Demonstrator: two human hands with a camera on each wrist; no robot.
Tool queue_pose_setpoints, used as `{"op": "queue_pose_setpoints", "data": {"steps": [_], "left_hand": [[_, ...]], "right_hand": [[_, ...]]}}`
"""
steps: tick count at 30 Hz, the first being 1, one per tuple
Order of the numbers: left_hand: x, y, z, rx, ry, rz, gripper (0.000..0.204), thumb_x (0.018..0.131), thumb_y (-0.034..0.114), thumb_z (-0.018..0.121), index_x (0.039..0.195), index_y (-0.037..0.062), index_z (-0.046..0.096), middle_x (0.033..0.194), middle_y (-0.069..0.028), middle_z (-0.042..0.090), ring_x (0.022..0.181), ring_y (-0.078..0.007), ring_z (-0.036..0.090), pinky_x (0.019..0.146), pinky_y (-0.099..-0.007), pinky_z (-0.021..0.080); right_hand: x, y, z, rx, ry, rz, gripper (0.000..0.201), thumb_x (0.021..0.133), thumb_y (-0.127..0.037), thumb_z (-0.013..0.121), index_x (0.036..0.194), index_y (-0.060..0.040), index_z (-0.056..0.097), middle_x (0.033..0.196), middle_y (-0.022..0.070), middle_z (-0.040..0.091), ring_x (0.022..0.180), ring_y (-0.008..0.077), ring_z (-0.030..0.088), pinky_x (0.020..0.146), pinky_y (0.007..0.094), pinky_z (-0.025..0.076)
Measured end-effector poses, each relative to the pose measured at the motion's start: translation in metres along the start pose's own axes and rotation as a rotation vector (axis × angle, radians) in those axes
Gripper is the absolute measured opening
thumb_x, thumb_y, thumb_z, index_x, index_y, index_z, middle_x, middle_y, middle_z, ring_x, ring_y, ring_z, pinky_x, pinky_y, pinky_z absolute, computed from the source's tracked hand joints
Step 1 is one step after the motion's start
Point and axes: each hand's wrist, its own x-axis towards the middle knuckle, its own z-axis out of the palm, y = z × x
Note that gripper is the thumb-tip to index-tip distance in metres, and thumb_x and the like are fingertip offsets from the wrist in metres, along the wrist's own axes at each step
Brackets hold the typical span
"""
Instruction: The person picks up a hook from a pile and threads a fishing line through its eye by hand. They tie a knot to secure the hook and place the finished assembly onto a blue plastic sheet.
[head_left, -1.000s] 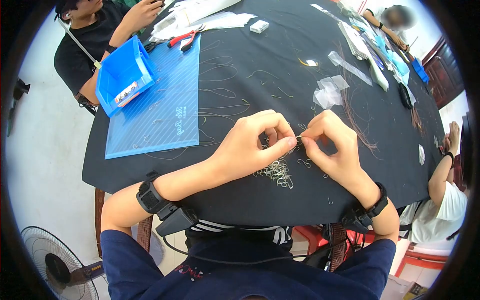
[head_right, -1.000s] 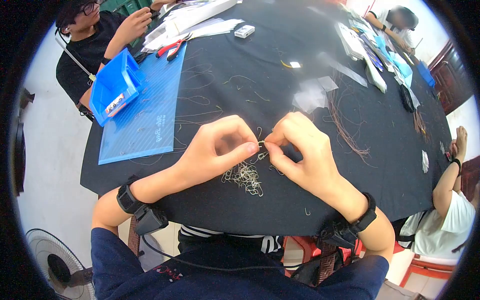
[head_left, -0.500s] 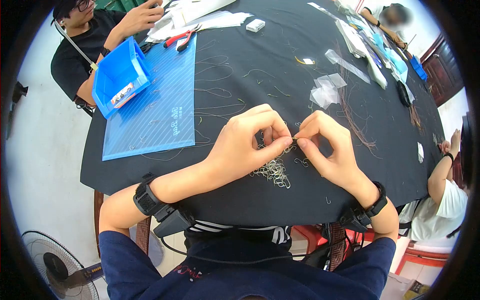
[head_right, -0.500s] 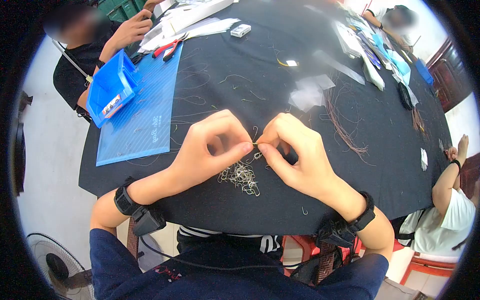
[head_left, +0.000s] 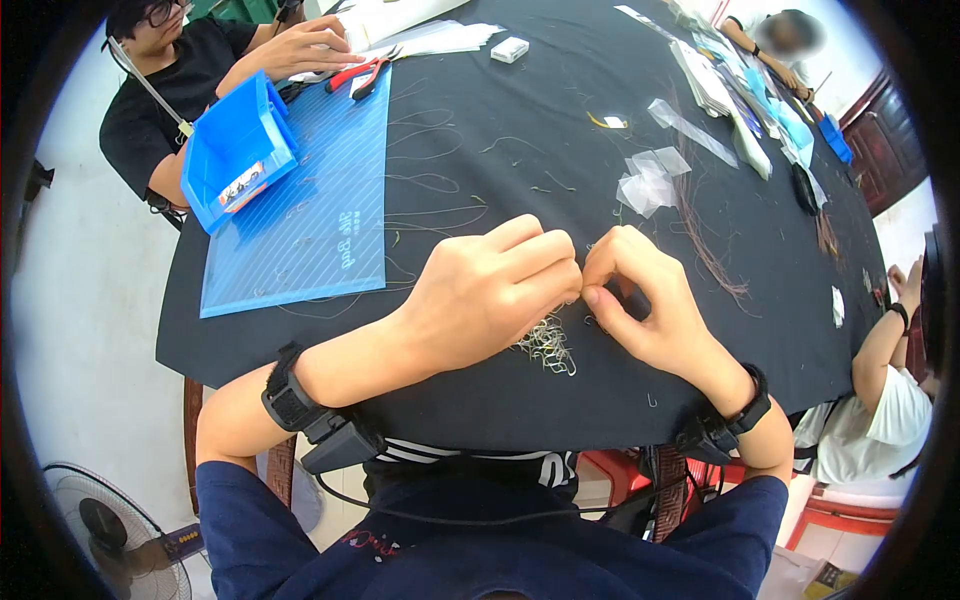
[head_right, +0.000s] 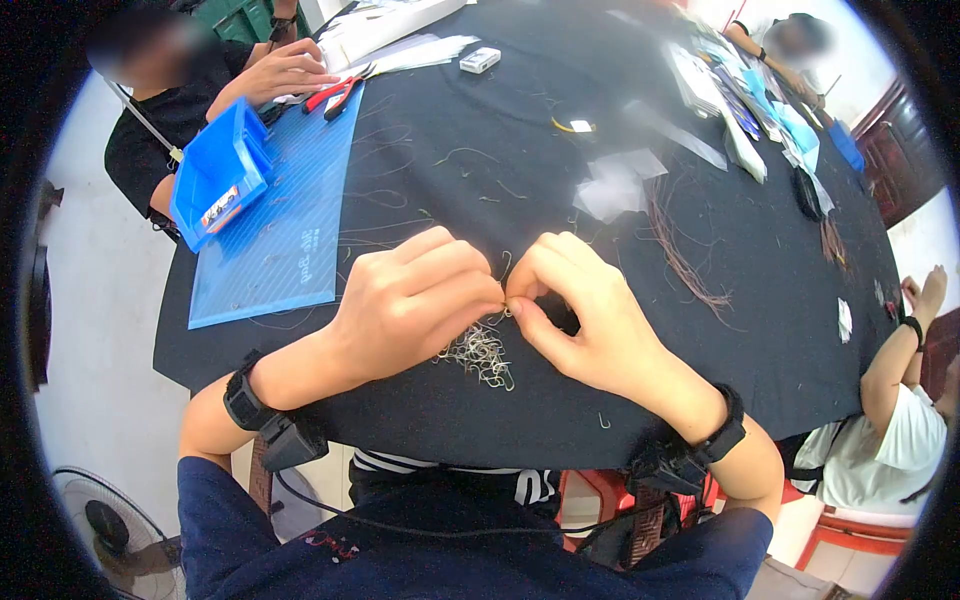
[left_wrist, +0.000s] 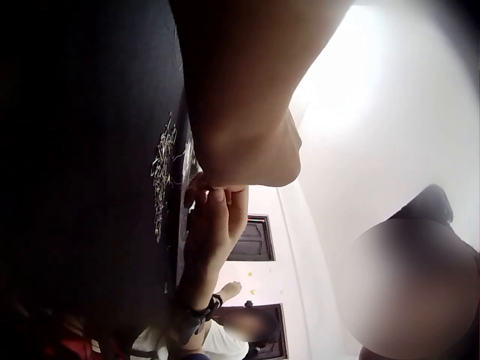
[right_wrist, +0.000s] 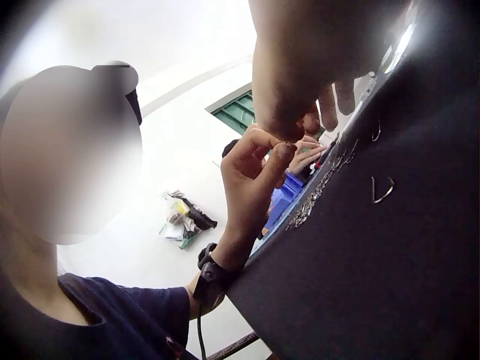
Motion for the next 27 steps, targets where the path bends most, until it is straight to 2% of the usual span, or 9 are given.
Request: {"op": "queue_pose_setpoints", "data": {"steps": [4, 7, 10, 11, 14, 20, 23, 26, 27], "left_hand": [[0.0023, -0.0022, -0.0007, -0.057, 0.046, -0.048, 0.016, 0.070, 0.006, 0.076, 0.081, 0.0076, 0.065, 0.081, -0.0037, 0.059, 0.067, -0.0193, 0.059, 0.052, -0.0297, 0.047], [0.0043, 0.0059, -0.0025, -0.208, 0.083, -0.232, 0.013, 0.072, 0.004, 0.075, 0.081, 0.0071, 0.066, 0.080, -0.0026, 0.061, 0.063, -0.0153, 0.059, 0.050, -0.0274, 0.046], [0.0028, -0.0013, 0.0009, -0.212, 0.079, -0.115, 0.012, 0.074, 0.003, 0.074, 0.082, 0.0067, 0.066, 0.081, -0.0014, 0.061, 0.060, -0.0119, 0.059, 0.048, -0.0253, 0.044], [0.0027, -0.0010, 0.0003, -0.215, 0.065, -0.142, 0.012, 0.074, 0.003, 0.074, 0.082, 0.0067, 0.066, 0.081, -0.0012, 0.061, 0.060, -0.0115, 0.058, 0.047, -0.0248, 0.044], [0.0023, 0.0016, -0.0018, -0.251, 0.028, -0.222, 0.012, 0.075, 0.003, 0.073, 0.083, 0.0069, 0.066, 0.081, -0.0007, 0.061, 0.059, -0.0101, 0.058, 0.046, -0.0232, 0.042], [0.0038, 0.0039, -0.0031, -0.406, 0.000, -0.358, 0.008, 0.079, 0.003, 0.070, 0.084, 0.0067, 0.066, 0.081, 0.0004, 0.061, 0.061, -0.0056, 0.056, 0.045, -0.0195, 0.039], [0.0036, 0.0048, -0.0006, -0.538, 0.000, -0.447, 0.005, 0.081, 0.005, 0.068, 0.085, 0.0060, 0.066, 0.082, 0.0007, 0.061, 0.062, -0.0042, 0.056, 0.046, -0.0185, 0.039], [0.0009, 0.0012, 0.0041, -0.579, 0.007, -0.448, 0.005, 0.082, 0.005, 0.068, 0.086, 0.0055, 0.066, 0.082, 0.0007, 0.061, 0.063, -0.0039, 0.056, 0.046, -0.0184, 0.039], [0.0002, 0.0002, 0.0045, -0.563, 0.005, -0.441, 0.005, 0.081, 0.004, 0.068, 0.086, 0.0056, 0.066, 0.082, 0.0005, 0.061, 0.063, -0.0041, 0.056, 0.046, -0.0187, 0.039]], "right_hand": [[-0.0007, -0.0007, 0.0001, 0.041, 0.063, 0.083, 0.010, 0.078, 0.000, 0.067, 0.082, -0.0037, 0.059, 0.075, 0.0045, 0.054, 0.066, 0.0160, 0.051, 0.054, 0.0283, 0.039], [-0.0015, 0.0022, 0.0007, 0.017, 0.088, 0.039, 0.010, 0.078, 0.000, 0.069, 0.080, -0.0033, 0.060, 0.073, 0.0041, 0.054, 0.063, 0.0152, 0.049, 0.049, 0.0275, 0.036], [-0.0023, 0.0033, 0.0012, 0.001, 0.100, 0.008, 0.010, 0.077, 0.000, 0.070, 0.080, -0.0030, 0.061, 0.073, 0.0035, 0.053, 0.062, 0.0137, 0.048, 0.049, 0.0267, 0.035], [-0.0024, 0.0032, 0.0010, -0.003, 0.097, 0.007, 0.010, 0.077, -0.001, 0.070, 0.081, -0.0029, 0.061, 0.072, 0.0033, 0.053, 0.062, 0.0132, 0.048, 0.049, 0.0264, 0.035], [-0.0033, -0.0006, -0.0017, 0.106, 0.047, 0.119, 0.008, 0.080, -0.002, 0.069, 0.082, -0.0026, 0.061, 0.074, 0.0011, 0.054, 0.063, 0.0097, 0.047, 0.051, 0.0250, 0.035], [-0.0049, 0.0017, 0.0025, 0.751, 0.029, 0.353, 0.007, 0.089, -0.006, 0.065, 0.088, -0.0008, 0.060, 0.085, 0.0005, 0.057, 0.071, 0.0038, 0.050, 0.061, 0.0193, 0.040], [-0.0048, 0.0030, -0.0002, 0.804, 0.004, 0.346, 0.009, 0.090, -0.007, 0.064, 0.090, 0.0001, 0.059, 0.087, 0.0010, 0.057, 0.077, 0.0040, 0.051, 0.065, 0.0201, 0.042], [-0.0045, 0.0024, -0.0006, 0.651, 0.025, 0.341, 0.009, 0.085, -0.006, 0.068, 0.086, -0.0016, 0.059, 0.085, 0.0030, 0.057, 0.075, 0.0106, 0.054, 0.065, 0.0242, 0.044], [-0.0036, 0.0023, -0.0013, 0.364, 0.058, 0.178, 0.010, 0.082, -0.005, 0.068, 0.085, -0.0024, 0.059, 0.084, 0.0039, 0.057, 0.074, 0.0138, 0.054, 0.064, 0.0260, 0.045]]}}
